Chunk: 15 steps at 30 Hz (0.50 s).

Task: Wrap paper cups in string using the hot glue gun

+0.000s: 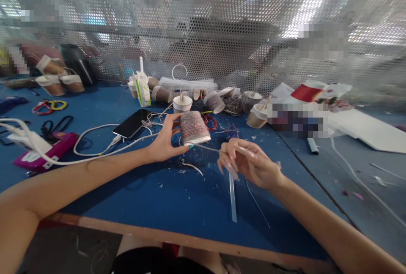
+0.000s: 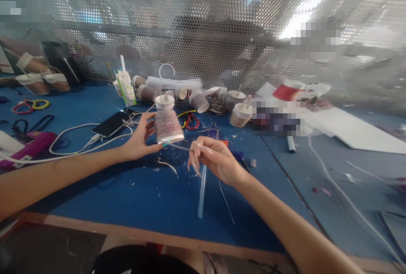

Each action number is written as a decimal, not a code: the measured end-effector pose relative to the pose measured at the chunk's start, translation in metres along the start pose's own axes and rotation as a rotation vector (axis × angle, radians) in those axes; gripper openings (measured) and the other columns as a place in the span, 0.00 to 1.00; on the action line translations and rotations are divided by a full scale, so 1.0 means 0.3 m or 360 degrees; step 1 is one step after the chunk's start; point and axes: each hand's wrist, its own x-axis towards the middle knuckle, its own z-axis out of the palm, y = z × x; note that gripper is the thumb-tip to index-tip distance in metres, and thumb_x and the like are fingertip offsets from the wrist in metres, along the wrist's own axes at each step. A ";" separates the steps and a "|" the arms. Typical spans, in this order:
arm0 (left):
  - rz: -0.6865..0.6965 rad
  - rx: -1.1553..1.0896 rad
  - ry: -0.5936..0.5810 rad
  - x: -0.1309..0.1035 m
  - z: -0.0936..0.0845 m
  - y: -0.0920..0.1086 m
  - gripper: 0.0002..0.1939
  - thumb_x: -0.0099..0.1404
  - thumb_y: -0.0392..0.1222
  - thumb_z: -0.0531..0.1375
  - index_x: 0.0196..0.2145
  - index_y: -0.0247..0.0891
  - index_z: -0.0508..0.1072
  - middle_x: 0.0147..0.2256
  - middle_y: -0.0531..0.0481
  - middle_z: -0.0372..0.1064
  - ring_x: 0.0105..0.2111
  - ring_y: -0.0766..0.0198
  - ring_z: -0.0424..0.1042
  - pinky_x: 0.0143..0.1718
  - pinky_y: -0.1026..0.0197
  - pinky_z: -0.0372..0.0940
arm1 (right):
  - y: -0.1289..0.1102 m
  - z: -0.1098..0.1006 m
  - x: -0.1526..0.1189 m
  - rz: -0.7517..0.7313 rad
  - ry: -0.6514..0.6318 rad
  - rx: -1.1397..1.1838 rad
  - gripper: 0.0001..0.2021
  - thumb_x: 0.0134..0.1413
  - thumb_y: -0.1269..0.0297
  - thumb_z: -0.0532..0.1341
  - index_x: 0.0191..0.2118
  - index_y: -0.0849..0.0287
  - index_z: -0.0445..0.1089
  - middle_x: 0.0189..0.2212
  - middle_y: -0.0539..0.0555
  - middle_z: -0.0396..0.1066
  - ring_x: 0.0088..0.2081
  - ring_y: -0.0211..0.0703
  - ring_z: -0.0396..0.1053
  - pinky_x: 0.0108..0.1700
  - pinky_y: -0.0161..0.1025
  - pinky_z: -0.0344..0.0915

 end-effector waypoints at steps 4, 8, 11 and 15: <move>-0.0010 -0.0009 -0.0055 0.001 0.003 0.006 0.40 0.54 0.45 0.67 0.58 0.45 0.50 0.57 0.39 0.50 0.58 0.45 0.62 0.59 0.40 0.64 | -0.017 -0.004 0.005 -0.0056 0.0078 -0.0011 0.15 0.57 0.50 0.63 0.28 0.57 0.70 0.24 0.49 0.65 0.23 0.37 0.63 0.28 0.38 0.64; -0.0057 -0.0013 -0.0113 0.002 0.005 0.008 0.40 0.53 0.44 0.68 0.57 0.44 0.51 0.57 0.38 0.51 0.57 0.45 0.63 0.57 0.39 0.65 | -0.028 0.002 0.011 -0.0084 0.0201 -0.0042 0.14 0.55 0.52 0.63 0.27 0.57 0.71 0.25 0.51 0.66 0.24 0.38 0.63 0.29 0.40 0.64; -0.0061 -0.0030 -0.0140 0.002 0.005 0.010 0.39 0.52 0.43 0.68 0.57 0.44 0.51 0.57 0.38 0.51 0.56 0.46 0.63 0.57 0.40 0.65 | -0.034 0.005 0.015 -0.0068 0.0286 -0.0035 0.13 0.53 0.52 0.65 0.27 0.57 0.73 0.26 0.51 0.67 0.26 0.39 0.65 0.30 0.39 0.65; -0.0055 -0.0033 -0.0154 0.002 0.004 0.011 0.40 0.53 0.43 0.68 0.57 0.43 0.51 0.58 0.38 0.51 0.56 0.47 0.64 0.57 0.41 0.66 | -0.032 0.002 0.019 0.0012 0.0409 -0.0135 0.14 0.53 0.51 0.64 0.26 0.57 0.72 0.26 0.52 0.68 0.28 0.42 0.67 0.31 0.40 0.66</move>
